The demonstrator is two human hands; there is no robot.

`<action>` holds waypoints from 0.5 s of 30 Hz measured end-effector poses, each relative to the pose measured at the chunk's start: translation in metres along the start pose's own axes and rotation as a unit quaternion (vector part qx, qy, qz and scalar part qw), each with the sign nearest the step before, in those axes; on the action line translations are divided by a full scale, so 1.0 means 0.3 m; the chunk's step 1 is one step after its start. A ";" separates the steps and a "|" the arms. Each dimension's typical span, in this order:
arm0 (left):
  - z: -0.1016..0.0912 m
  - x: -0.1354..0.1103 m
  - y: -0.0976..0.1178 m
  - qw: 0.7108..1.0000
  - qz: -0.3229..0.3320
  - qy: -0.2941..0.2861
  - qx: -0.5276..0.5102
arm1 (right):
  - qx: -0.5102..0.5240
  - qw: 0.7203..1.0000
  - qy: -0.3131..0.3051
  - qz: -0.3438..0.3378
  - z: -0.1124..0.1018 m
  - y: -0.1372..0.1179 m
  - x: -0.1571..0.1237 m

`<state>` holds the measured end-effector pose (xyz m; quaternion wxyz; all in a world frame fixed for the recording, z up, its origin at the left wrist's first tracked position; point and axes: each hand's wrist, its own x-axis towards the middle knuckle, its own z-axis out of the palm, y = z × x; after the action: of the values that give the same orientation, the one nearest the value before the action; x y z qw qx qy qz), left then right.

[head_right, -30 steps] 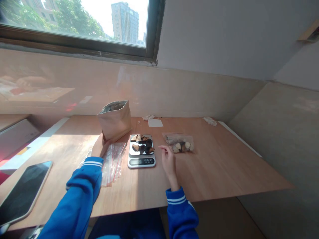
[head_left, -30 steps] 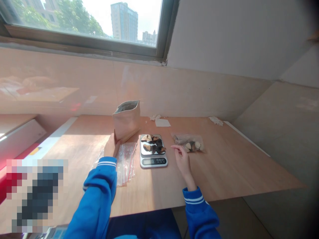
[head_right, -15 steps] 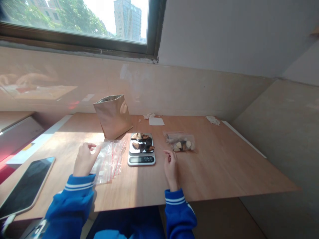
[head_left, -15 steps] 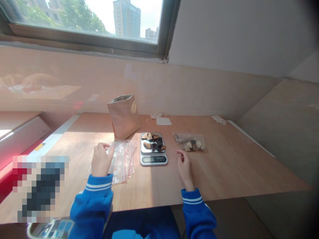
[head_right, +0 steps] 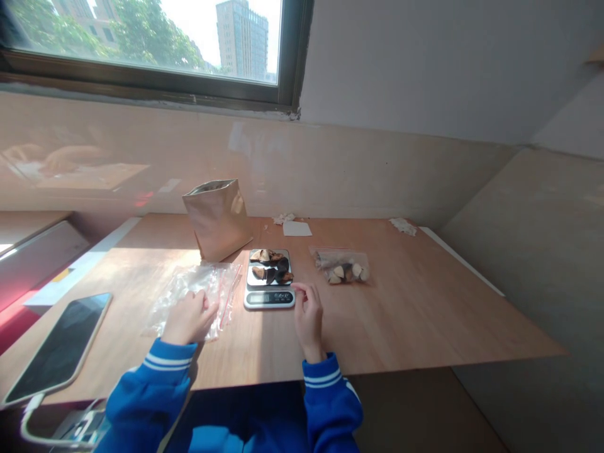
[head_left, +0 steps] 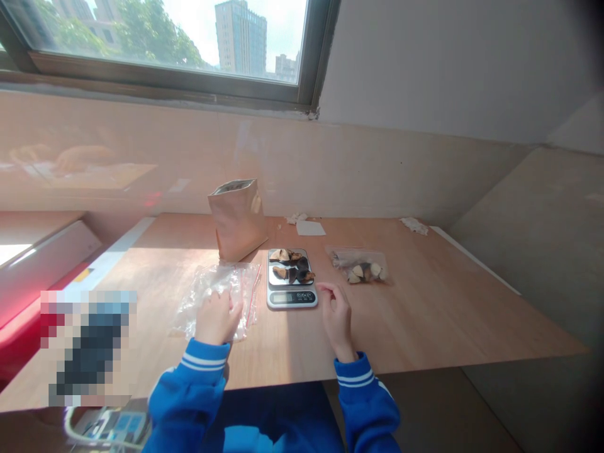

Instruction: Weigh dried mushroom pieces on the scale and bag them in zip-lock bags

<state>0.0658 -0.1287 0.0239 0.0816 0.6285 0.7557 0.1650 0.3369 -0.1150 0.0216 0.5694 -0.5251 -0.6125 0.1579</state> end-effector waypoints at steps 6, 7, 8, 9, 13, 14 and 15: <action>0.006 -0.010 0.079 0.998 0.008 -0.030 0.059 | 0.081 0.986 -0.137 -0.049 0.081 -0.174 -0.087; 0.006 -0.008 0.086 0.998 0.007 -0.030 0.058 | 0.090 0.982 -0.159 -0.057 0.091 -0.194 -0.100; 0.006 -0.005 0.091 0.998 0.006 -0.028 0.060 | 0.098 0.977 -0.179 -0.062 0.100 -0.211 -0.112; 0.005 -0.001 0.095 0.998 0.007 -0.027 0.064 | 0.105 0.973 -0.197 -0.065 0.107 -0.225 -0.123; 0.003 0.011 0.104 0.998 0.024 -0.031 0.055 | 0.123 0.960 -0.245 -0.065 0.121 -0.264 -0.154; 0.001 0.013 0.102 0.998 0.026 -0.033 0.046 | 0.123 0.957 -0.256 -0.066 0.122 -0.269 -0.160; -0.001 0.013 0.096 0.999 0.025 -0.032 0.035 | 0.122 0.953 -0.268 -0.067 0.124 -0.274 -0.166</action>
<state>0.0916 -0.1204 0.0347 0.0796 0.6545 0.7423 0.1198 0.2568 -0.1736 0.0488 0.4530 -0.3474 -0.7527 0.3281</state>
